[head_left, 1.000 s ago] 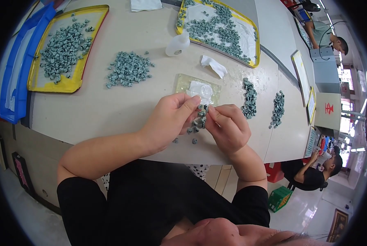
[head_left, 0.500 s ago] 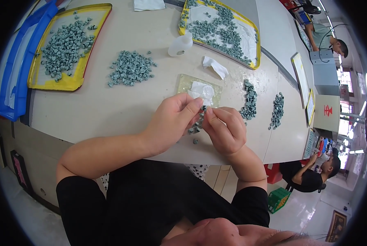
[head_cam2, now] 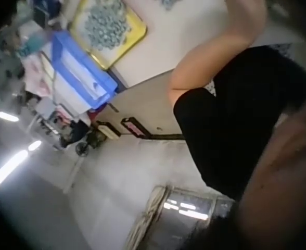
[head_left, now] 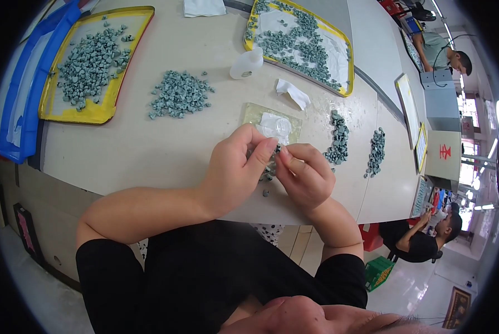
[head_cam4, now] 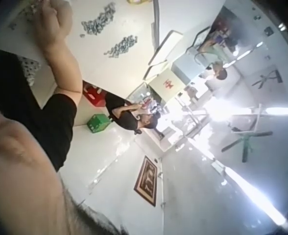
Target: Manually sort and pack small green plastic components into a plastic bag.
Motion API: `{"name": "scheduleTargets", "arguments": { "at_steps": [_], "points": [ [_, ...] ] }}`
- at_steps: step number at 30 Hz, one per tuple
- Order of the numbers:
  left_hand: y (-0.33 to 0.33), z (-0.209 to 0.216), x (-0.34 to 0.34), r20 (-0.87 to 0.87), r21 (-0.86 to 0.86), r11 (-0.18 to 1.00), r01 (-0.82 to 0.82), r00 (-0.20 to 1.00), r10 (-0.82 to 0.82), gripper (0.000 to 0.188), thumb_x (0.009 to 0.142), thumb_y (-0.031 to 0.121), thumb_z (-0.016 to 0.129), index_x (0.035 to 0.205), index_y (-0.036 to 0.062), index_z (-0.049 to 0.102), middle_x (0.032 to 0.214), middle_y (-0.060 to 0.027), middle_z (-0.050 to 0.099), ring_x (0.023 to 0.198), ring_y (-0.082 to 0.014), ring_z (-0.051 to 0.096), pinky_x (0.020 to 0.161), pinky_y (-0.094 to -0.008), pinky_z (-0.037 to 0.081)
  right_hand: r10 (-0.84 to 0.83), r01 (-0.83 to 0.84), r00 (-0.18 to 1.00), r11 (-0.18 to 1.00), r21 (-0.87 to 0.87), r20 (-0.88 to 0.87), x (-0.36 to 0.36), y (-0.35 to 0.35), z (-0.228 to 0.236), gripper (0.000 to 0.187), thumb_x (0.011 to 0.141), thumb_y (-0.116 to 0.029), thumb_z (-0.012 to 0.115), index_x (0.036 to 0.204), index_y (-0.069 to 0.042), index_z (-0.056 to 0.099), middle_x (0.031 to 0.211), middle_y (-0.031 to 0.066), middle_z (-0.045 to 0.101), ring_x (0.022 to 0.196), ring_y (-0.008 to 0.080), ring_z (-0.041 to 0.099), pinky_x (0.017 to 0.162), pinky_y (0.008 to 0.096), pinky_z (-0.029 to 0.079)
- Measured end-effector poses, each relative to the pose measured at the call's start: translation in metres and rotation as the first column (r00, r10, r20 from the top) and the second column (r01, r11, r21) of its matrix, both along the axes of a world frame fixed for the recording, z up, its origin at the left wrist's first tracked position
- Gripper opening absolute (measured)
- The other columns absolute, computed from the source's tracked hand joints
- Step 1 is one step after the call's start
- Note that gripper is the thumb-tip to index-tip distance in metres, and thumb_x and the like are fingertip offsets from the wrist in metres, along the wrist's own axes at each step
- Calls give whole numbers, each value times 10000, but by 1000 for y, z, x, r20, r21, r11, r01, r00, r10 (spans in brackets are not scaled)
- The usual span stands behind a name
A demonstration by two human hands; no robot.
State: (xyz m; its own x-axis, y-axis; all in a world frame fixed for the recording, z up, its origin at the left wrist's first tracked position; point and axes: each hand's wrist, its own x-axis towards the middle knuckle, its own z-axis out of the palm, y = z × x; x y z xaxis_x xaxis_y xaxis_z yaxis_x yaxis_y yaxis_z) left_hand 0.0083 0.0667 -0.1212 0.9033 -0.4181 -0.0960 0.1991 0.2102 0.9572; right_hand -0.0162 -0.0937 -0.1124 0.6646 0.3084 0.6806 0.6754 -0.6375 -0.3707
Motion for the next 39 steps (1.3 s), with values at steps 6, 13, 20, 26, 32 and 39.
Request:
{"name": "scheduleTargets", "arguments": {
  "at_steps": [6, 13, 20, 26, 32, 39],
  "points": [
    [2, 4, -1, 218, 65, 994, -90, 973, 74, 153, 914, 133, 560, 864, -10, 534, 711, -90, 611, 621, -119, 566, 553, -254, 440, -35, 42, 995, 996, 80, -91, -3, 2, 4, 298, 646, 107, 717, 930, 45, 649, 829, 116, 627, 690, 191, 617, 568, 256, 509],
    [-4, 0, -1, 279, 116, 987, -112, 957, 75, 136, 894, 114, 585, 840, 1, 532, 694, -90, 604, 585, -138, 557, 533, -258, 437, -20, 25, 996, 998, 63, -89, -3, -6, 2, 320, 632, 105, 724, 938, 44, 651, 837, 114, 626, 709, 196, 618, 586, 267, 514],
    [-7, -2, -1, 305, 95, 988, -126, 948, 91, 131, 887, 114, 595, 836, 8, 537, 690, -86, 601, 575, -141, 554, 524, -262, 436, 3, 4, 996, 997, 76, -92, -2, -9, 0, 321, 627, 108, 722, 934, 53, 649, 843, 119, 624, 707, 202, 618, 594, 273, 515],
    [-9, 4, -1, 361, 122, 982, -146, 928, 93, 128, 887, 112, 595, 826, 14, 541, 693, -85, 594, 561, -155, 546, 521, -270, 437, -25, 32, 996, 996, 85, -83, -4, -10, 5, 295, 631, 112, 719, 909, 50, 645, 828, 122, 626, 698, 201, 619, 592, 269, 513],
    [-18, 15, -5, 366, 168, 981, -96, 930, 29, 81, 881, 89, 593, 860, 17, 563, 706, -82, 593, 583, -167, 568, 527, -278, 443, -106, 119, 989, 984, 136, -98, -9, -20, 15, 265, 625, 98, 722, 865, 12, 650, 809, 100, 636, 673, 184, 620, 574, 255, 506],
    [-30, 26, -16, 390, 139, 981, -132, 918, 69, 78, 845, 40, 608, 913, 11, 582, 713, -69, 591, 584, -125, 564, 517, -251, 457, -116, 149, 980, 967, 206, -163, -15, -32, 22, 214, 659, 119, 687, 845, 29, 633, 803, 123, 638, 689, 180, 618, 582, 245, 491]
  ]
}}
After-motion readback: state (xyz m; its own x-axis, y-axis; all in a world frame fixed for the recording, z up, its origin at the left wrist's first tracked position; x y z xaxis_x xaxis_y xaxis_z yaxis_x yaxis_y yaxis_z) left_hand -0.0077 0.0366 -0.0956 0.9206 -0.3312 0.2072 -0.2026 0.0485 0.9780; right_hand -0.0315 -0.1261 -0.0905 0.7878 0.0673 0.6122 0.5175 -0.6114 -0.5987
